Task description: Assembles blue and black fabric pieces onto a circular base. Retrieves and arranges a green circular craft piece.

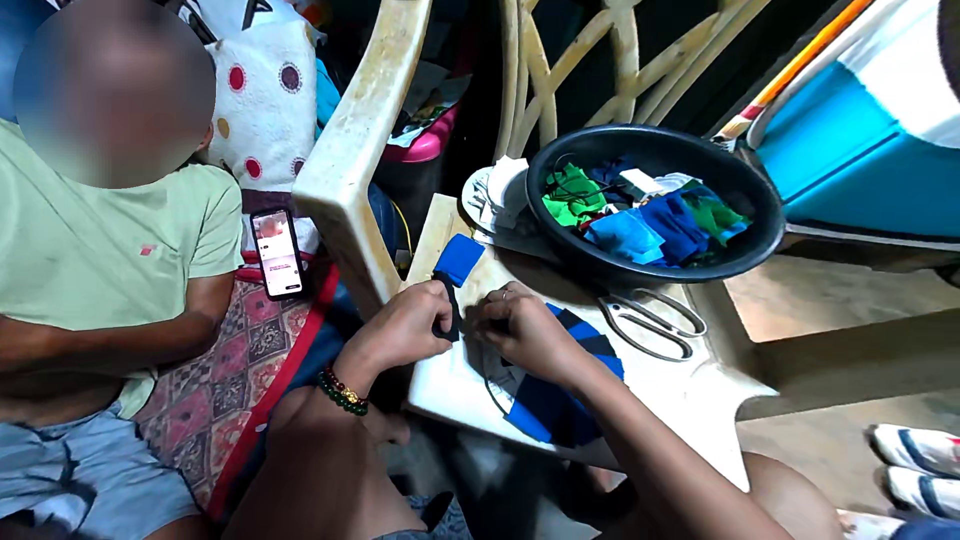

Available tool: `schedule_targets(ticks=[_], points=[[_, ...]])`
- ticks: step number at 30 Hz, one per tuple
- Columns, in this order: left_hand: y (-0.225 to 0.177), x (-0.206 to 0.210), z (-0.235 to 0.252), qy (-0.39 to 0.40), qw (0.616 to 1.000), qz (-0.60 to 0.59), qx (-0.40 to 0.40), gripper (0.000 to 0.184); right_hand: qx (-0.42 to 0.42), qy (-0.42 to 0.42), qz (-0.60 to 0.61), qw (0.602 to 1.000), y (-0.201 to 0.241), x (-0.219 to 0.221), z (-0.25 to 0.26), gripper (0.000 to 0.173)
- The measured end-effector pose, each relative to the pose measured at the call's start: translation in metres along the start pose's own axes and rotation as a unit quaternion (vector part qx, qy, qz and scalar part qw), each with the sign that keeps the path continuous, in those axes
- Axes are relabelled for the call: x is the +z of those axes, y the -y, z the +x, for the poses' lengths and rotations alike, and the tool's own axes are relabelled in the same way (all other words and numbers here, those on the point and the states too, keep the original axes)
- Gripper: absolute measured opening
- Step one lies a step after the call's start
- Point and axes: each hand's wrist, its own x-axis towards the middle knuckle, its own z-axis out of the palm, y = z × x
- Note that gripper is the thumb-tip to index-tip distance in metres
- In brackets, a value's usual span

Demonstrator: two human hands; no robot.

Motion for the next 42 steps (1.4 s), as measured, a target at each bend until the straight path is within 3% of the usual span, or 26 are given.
schedule_targets(ticks=[25,34,42], points=[[0.009,0.005,-0.001,-0.024,0.999,-0.037,0.013,0.008,0.100,0.013,0.023,0.995,0.012,0.022,0.006,0.013],[0.012,0.001,0.000,-0.038,0.995,-0.096,-0.012,0.010,0.110,-0.019,0.033,0.993,0.014,0.020,0.001,0.010],[0.010,-0.004,-0.003,-0.057,0.981,-0.173,-0.064,0.009,0.145,-0.013,0.123,0.982,0.027,0.019,0.002,0.013]])
